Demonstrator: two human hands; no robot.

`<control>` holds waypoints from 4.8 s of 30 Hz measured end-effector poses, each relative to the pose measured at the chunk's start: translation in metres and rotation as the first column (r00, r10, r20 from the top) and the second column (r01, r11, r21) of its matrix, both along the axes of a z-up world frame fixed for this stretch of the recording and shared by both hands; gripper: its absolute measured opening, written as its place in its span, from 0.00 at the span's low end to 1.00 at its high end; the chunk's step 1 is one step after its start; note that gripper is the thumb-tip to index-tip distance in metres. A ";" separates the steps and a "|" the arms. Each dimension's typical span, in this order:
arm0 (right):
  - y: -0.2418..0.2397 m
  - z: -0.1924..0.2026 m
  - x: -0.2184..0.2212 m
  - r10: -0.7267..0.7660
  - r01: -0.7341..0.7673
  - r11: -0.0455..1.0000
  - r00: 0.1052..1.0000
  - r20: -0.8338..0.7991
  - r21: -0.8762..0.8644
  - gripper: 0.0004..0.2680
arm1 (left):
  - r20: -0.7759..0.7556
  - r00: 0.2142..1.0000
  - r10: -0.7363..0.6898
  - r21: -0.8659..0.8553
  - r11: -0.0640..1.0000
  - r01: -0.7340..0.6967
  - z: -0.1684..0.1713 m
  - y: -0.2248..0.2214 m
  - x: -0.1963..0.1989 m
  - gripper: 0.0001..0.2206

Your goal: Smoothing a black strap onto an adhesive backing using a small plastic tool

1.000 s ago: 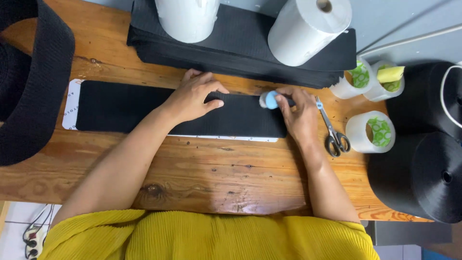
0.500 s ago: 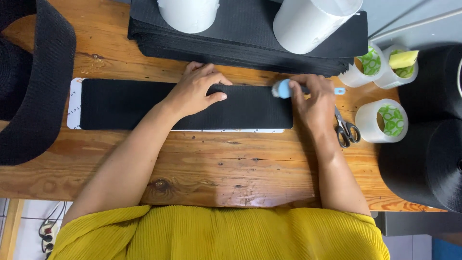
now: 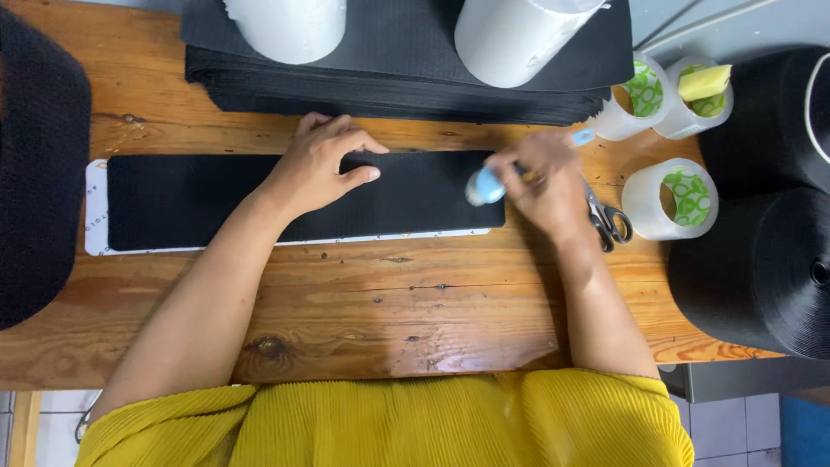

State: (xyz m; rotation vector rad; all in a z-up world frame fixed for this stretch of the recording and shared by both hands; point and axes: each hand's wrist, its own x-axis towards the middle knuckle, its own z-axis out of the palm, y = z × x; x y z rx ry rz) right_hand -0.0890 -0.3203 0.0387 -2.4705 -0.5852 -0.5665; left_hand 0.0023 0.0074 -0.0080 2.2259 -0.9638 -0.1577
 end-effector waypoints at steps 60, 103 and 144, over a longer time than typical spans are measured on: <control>0.008 -0.032 0.001 -0.369 0.333 0.925 0.905 -0.212 -0.185 0.11 | -0.091 0.996 -0.019 -0.048 0.999 0.015 0.007 0.004 0.001 0.13; 0.059 -0.030 -0.004 -0.248 0.243 0.951 0.969 -0.004 -0.193 0.12 | 0.004 0.998 -0.061 -0.058 0.996 0.061 0.001 0.001 -0.001 0.13; -0.008 -0.037 0.008 -0.296 0.302 0.934 0.953 0.059 -0.193 0.07 | 0.021 0.996 -0.082 -0.058 0.995 0.083 0.006 -0.001 -0.004 0.13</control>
